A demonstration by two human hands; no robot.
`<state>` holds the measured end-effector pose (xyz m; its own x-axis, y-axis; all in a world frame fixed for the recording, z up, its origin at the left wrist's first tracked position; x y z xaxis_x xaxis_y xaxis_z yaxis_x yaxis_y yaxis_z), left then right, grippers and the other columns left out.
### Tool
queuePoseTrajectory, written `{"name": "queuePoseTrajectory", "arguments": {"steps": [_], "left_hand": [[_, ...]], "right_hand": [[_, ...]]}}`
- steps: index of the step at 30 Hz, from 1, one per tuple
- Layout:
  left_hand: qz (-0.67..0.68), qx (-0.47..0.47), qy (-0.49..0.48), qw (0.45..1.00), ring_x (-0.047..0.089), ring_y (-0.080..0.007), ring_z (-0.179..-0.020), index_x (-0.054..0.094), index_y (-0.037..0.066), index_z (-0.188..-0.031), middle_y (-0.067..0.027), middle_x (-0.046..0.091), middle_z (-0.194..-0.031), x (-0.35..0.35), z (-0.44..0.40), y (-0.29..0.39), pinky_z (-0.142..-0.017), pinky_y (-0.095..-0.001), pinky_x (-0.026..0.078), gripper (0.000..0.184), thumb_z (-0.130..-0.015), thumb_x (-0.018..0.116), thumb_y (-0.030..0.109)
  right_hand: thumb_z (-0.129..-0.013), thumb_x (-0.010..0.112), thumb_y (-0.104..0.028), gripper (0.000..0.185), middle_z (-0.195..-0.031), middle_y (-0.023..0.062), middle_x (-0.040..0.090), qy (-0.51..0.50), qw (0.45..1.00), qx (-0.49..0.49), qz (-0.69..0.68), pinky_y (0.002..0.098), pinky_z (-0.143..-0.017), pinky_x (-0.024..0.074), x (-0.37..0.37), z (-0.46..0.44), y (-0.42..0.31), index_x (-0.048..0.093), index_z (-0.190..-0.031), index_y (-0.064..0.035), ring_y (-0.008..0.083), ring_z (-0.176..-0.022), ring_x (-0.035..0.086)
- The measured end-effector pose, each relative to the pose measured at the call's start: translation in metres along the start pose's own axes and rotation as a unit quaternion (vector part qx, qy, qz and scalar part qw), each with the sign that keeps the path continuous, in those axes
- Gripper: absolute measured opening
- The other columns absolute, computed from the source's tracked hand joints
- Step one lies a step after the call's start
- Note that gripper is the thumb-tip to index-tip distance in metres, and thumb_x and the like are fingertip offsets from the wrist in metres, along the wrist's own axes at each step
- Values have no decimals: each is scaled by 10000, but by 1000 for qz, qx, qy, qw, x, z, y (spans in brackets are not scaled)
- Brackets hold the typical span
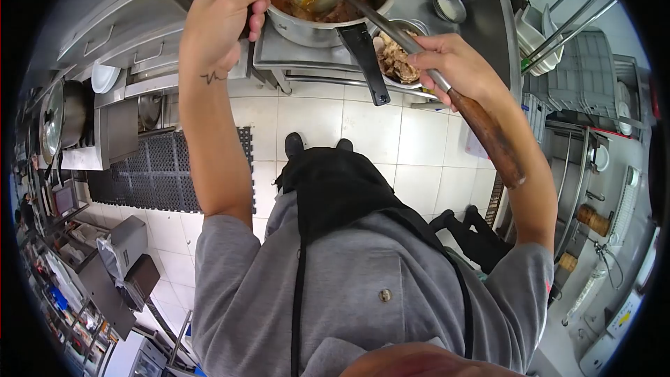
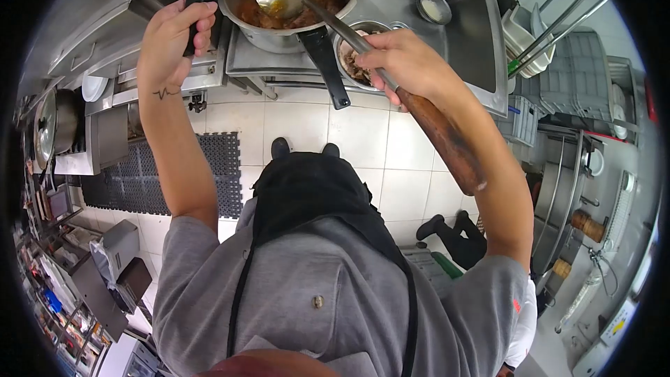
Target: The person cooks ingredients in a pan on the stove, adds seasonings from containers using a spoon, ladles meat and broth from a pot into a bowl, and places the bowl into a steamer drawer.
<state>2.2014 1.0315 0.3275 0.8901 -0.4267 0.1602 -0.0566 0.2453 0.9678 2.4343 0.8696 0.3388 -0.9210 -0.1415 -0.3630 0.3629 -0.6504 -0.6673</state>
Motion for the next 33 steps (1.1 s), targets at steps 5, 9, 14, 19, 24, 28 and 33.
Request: {"name": "queuePoseTrajectory", "arguments": {"steps": [5, 9, 14, 19, 24, 28, 33], "left_hand": [[3, 7, -4, 1000, 460, -94, -506, 509, 28, -722, -26, 514, -627, 0, -6, -2, -450, -249, 350, 180, -809, 647, 105], [16, 9, -2, 1000, 464, -93, -516, 493, -11, -799, -32, 518, -641, 1, -6, -3, -453, -246, 356, 184, -808, 647, 90], [18, 16, -3, 1000, 463, -94, -521, 471, -35, -841, -38, 520, -651, 4, -2, -5, -455, -249, 361, 213, -807, 649, 78], [6, 21, 2, 1000, 430, -53, -505, 531, 40, -836, 20, 494, -649, 7, 3, -7, -455, -221, 333, 115, -854, 621, 110], [4, 19, 18, 1000, 427, -49, -503, 530, 47, -832, 23, 495, -648, 8, 12, -7, -456, -222, 333, 111, -853, 620, 108], [4, -2, 17, 1000, 460, -99, -521, 506, 17, -747, -26, 509, -628, 7, 15, -5, -463, -256, 365, 154, -817, 630, 76], [-20, -1, 25, 1000, 448, -79, -515, 505, 53, -756, -2, 504, -639, 13, 21, -5, -458, -240, 343, 147, -835, 625, 84]], "right_hand": [[-871, 549, -134, 179, -577, 43, 500, -7, 1000, 4, 16, 298, -324, 358, 1, -4, -8, 623, -991, -24, 118, -363, 459], [-860, 547, -119, 166, -553, 43, 485, 4, 1000, -8, 26, 292, -325, 353, 2, -7, -8, 624, -948, -1, 123, -350, 454], [-838, 556, -119, 166, -538, 60, 491, 23, 999, -2, 46, 303, -337, 359, 7, -4, -14, 620, -906, 19, 144, -336, 455], [-826, 562, -136, 187, -543, 75, 507, 22, 996, -16, 89, 320, -348, 369, 4, -13, -6, 619, -907, 22, 159, -340, 470], [-842, 562, -177, 180, -545, 50, 514, 24, 997, -8, 73, 299, -342, 362, 8, -9, -2, 606, -892, -10, 128, -370, 473], [-869, 563, -199, 168, -547, 27, 498, -32, 998, -27, -42, 290, -337, 359, -5, -11, 13, 605, -897, -39, 105, -363, 439], [-924, 549, -218, 166, -581, 6, 480, -118, 936, -20, -331, 226, -284, 287, -4, 2, 46, 547, -984, -63, 56, -341, 381]]}}
Point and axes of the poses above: each hand's wrist, its own z-axis away from the middle knuckle, its own x-axis out of the palm, y = z × x, the point moved 6 cm from there along -z, towards the middle knuckle
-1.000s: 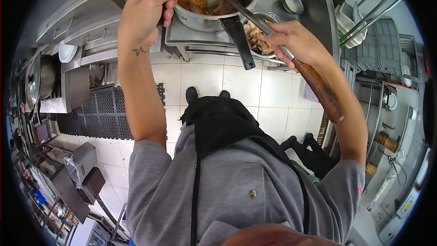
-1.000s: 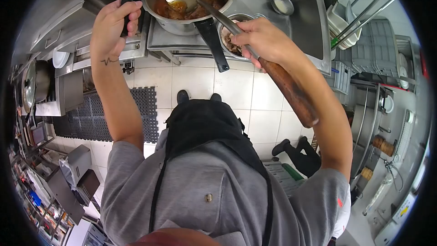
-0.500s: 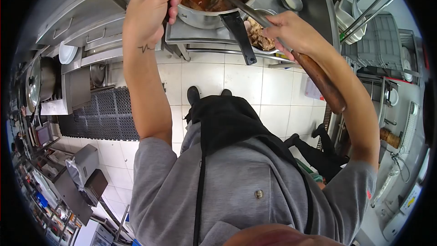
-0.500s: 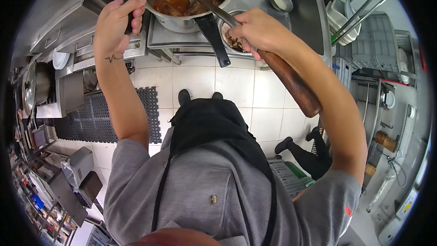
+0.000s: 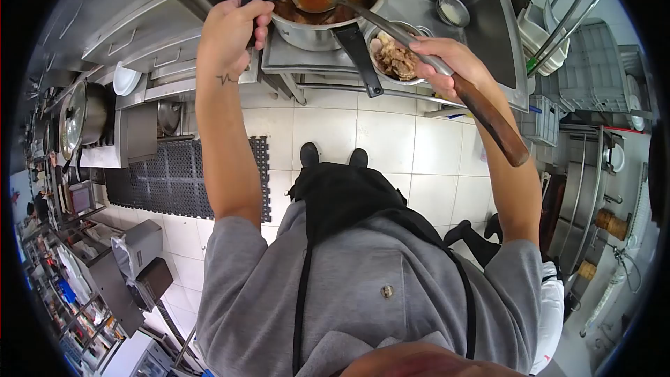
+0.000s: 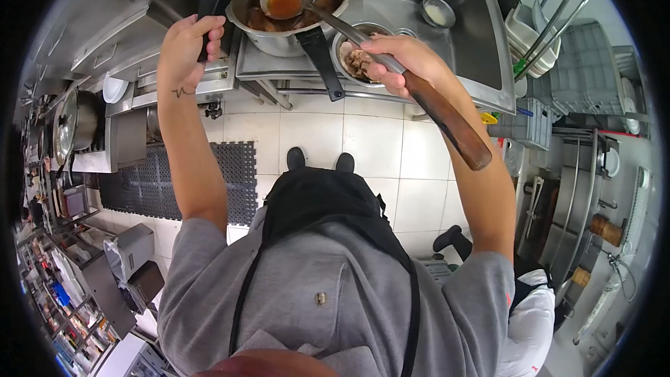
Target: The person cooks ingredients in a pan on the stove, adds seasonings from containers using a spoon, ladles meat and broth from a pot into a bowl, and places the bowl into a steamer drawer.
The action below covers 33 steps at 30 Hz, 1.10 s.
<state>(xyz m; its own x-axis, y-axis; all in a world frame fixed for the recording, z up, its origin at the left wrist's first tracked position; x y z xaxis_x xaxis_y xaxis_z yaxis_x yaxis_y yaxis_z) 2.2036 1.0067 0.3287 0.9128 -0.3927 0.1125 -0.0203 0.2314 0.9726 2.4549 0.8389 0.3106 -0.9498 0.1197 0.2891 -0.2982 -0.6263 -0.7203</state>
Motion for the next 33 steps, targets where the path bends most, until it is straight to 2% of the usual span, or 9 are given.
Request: {"name": "queuePoseTrajectory", "arguments": {"steps": [8, 14, 17, 22, 27, 29, 30, 31, 33], "left_hand": [[21, -16, 26, 999, 436, -71, -505, 493, 69, -773, 7, 501, -649, 18, 9, -11, -448, -232, 320, 153, -862, 617, 79], [47, -33, 8, 998, 445, -91, -494, 526, 30, -764, -16, 508, -629, 31, 16, -46, -448, -241, 342, 118, -831, 617, 61], [32, -38, 14, 999, 452, -98, -482, 521, 34, -749, -21, 507, -620, 40, 21, -65, -439, -245, 346, 132, -827, 619, 73], [23, -44, 32, 998, 453, -104, -482, 516, 40, -747, -21, 508, -623, 54, 23, -89, -446, -253, 356, 143, -830, 624, 80], [27, -51, 34, 998, 454, -108, -496, 524, 39, -785, -23, 515, -642, 65, 26, -104, -452, -259, 359, 125, -836, 626, 90], [24, -61, 50, 997, 476, -116, -511, 530, 37, -822, -23, 523, -655, 66, 28, -109, -461, -267, 378, 118, -840, 628, 100], [22, -59, 50, 997, 476, -116, -511, 530, 37, -822, -23, 523, -655, 66, 28, -109, -461, -267, 378, 118, -840, 628, 100], [23, -64, 45, 997, 506, -128, -528, 532, 38, -842, -30, 541, -667, 64, 28, -110, -472, -272, 401, 124, -845, 632, 111], [24, -69, 41, 996, 536, -140, -545, 534, 39, -863, -37, 559, -680, 65, 30, -108, -483, -277, 424, 132, -849, 635, 122]], "right_hand": [[-947, 502, -194, 311, -568, 17, 488, 14, 996, -65, -54, 220, -242, 279, -36, 86, 0, 536, -1195, -9, 54, -302, 377], [-954, 486, -193, 368, -558, 14, 483, 80, 987, -142, -9, 206, -228, 293, -65, 145, 18, 506, -1245, 31, 55, -282, 387], [-943, 504, -193, 385, -560, 20, 488, 111, 988, -109, -17, 205, -230, 287, -79, 155, 39, 502, -1254, 34, 53, -285, 387], [-907, 545, -156, 259, -574, 20, 488, 174, 983, -60, 7, 229, -261, 285, -95, 148, 80, 541, -1103, 13, 81, -295, 386], [-872, 589, -153, 352, -576, 18, 485, 188, 979, -51, 52, 269, -309, 341, -91, 145, 101, 552, -1200, -30, 98, -333, 422], [-857, 609, -147, 452, -567, -2, 469, 230, 956, -78, 166, 264, -329, 357, -88, 149, 101, 538, -1289, -32, 102, -346, 431], [-825, 637, -131, 530, -550, 72, 519, 265, 933, -69, 234, 320, -383, 396, -94, 148, 107, 514, -1327, -12, 180, -356, 467], [-825, 637, -131, 530, -550, 72, 519, 264, 933, -71, 234, 320, -383, 396, -98, 146, 119, 514, -1327, -12, 180, -356, 467], [-796, 654, -123, 552, -566, 179, 549, 327, 789, -242, 461, 375, -469, 435, -94, 156, 111, 513, -1314, 7, 272, -408, 507]]}}
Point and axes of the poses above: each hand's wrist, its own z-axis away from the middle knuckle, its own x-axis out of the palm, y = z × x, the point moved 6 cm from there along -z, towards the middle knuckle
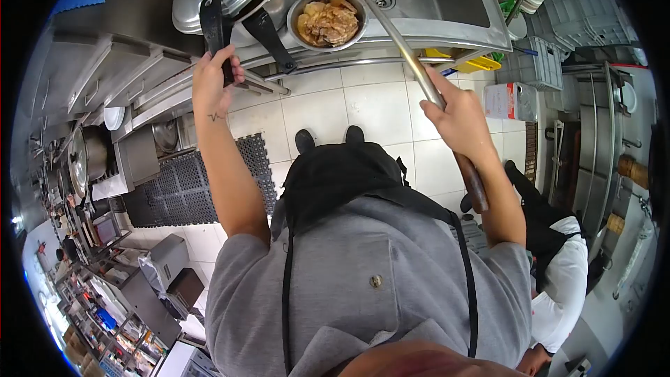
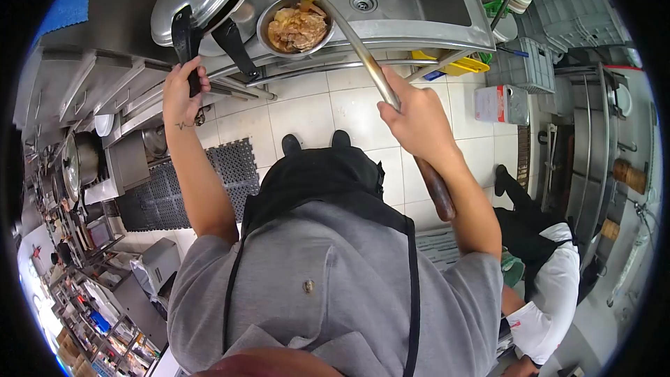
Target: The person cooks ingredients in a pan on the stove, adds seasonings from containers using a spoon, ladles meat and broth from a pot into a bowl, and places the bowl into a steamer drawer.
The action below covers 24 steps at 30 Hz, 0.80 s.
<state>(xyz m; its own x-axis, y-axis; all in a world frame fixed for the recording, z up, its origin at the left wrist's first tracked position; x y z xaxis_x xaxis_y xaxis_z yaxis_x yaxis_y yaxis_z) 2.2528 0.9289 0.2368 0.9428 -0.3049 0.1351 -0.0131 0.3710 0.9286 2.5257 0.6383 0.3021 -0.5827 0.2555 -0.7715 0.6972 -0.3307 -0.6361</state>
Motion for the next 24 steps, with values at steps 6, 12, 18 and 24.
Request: {"name": "queuePoseTrajectory", "arguments": {"steps": [6, 12, 18, 24], "left_hand": [[-14, -32, -15, 999, 618, -189, -646, 533, 50, -946, -89, 631, -781, -4, 8, 1, -570, -297, 504, 203, -912, 605, 236], [158, 40, 95, 982, 604, -201, -647, 522, 31, -1006, -105, 608, -798, -82, -14, -105, -611, -328, 509, 386, -963, 496, 414], [106, -25, 38, 993, 665, -284, -639, 296, 41, -1298, -199, 605, -941, 108, -11, -148, -560, -344, 566, 525, -905, 618, 174], [65, -80, 50, 993, 676, -349, -707, 72, 72, -1431, -281, 555, -1077, 123, -39, -144, -595, -390, 595, 731, -879, 552, 76]], "right_hand": [[-800, 662, -121, 545, -582, 188, 551, -18, 992, 91, -86, 377, -460, 429, 23, 9, 43, 498, -1280, 79, 258, -411, 520], [-886, 514, -92, 347, -557, 14, 449, -87, 707, 176, -679, 267, -277, 312, 57, -3, 106, 489, -1221, -6, 104, -308, 388], [-848, 495, -63, 406, -562, 24, 459, -51, 780, 197, -592, 255, -291, 316, 58, -44, 128, 459, -1240, 36, 105, -330, 402], [-691, 621, -129, 298, -614, 84, 562, -74, 947, 142, -279, 348, -468, 425, 65, -153, 164, 618, -939, 34, 220, -492, 552]]}}
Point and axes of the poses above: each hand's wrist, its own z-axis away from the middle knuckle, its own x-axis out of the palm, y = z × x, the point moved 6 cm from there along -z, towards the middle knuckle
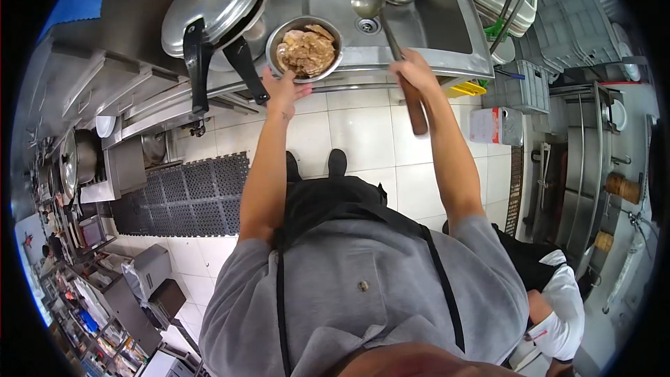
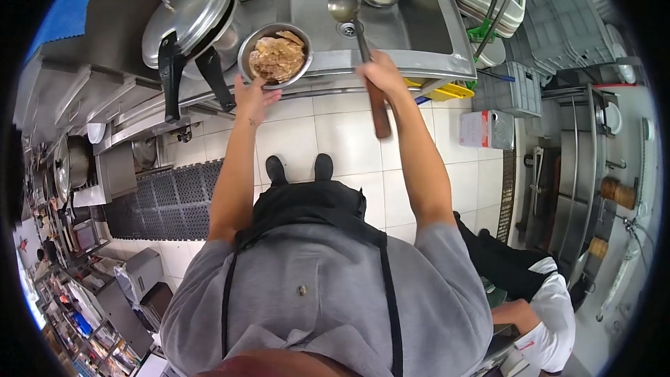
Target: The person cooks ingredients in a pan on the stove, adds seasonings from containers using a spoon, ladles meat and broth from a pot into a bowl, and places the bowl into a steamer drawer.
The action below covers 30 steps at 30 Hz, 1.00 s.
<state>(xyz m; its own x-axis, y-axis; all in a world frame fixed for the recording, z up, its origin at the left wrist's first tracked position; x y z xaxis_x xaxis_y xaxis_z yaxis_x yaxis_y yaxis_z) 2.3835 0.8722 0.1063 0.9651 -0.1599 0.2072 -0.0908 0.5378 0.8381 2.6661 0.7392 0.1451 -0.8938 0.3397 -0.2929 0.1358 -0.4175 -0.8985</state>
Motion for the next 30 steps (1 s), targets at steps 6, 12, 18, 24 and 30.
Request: {"name": "queuePoseTrajectory", "arguments": {"steps": [6, 12, 18, 24, 30], "left_hand": [[52, 47, -28, 997, 656, -257, -649, 29, 120, -1476, -212, 594, -989, -7, 12, 4, -542, -328, 555, 802, -859, 535, 39], [95, 29, 22, 995, 597, -197, -521, 393, 55, -1217, -118, 573, -775, -46, 17, -20, -378, -263, 375, 397, -845, 529, 25], [140, 45, 4, 989, 520, -125, -452, 231, 109, -1457, -108, 582, -848, -78, 74, -24, -337, -213, 311, 688, -830, 452, -66], [143, 19, 1, 990, 461, -84, -418, 272, 99, -1456, -111, 599, -917, -148, 120, -27, -333, -205, 331, 703, -800, 432, -96], [-30, -72, -81, 994, 415, -66, -377, 329, 96, -1440, -68, 610, -828, -226, 140, -13, -333, -197, 365, 704, -774, 476, -75]], "right_hand": [[-687, 616, -147, 353, -918, 233, 685, -41, 944, 73, 318, 392, -749, 521, 20, -127, 3, 663, -983, 39, 351, -883, 674], [-737, 660, -216, 369, -1066, 255, 649, 24, 881, 4, 473, 426, -880, 510, 20, -180, -2, 675, -1038, -2, 371, -1060, 620], [-765, 673, -378, 489, -1125, 208, 651, -116, 827, 16, 550, 423, -897, 499, 18, -193, 33, 663, -1099, -21, 355, -1055, 627], [-870, 598, -261, 292, -965, 162, 684, 171, 727, -265, 609, 417, -762, 516, 74, -33, -90, 655, -1059, -45, 316, -895, 658], [-861, 672, -167, 266, -897, 29, 590, -343, 938, -48, -3, 274, -569, 470, 267, 67, -6, 563, -1067, -37, 115, -659, 557]]}}
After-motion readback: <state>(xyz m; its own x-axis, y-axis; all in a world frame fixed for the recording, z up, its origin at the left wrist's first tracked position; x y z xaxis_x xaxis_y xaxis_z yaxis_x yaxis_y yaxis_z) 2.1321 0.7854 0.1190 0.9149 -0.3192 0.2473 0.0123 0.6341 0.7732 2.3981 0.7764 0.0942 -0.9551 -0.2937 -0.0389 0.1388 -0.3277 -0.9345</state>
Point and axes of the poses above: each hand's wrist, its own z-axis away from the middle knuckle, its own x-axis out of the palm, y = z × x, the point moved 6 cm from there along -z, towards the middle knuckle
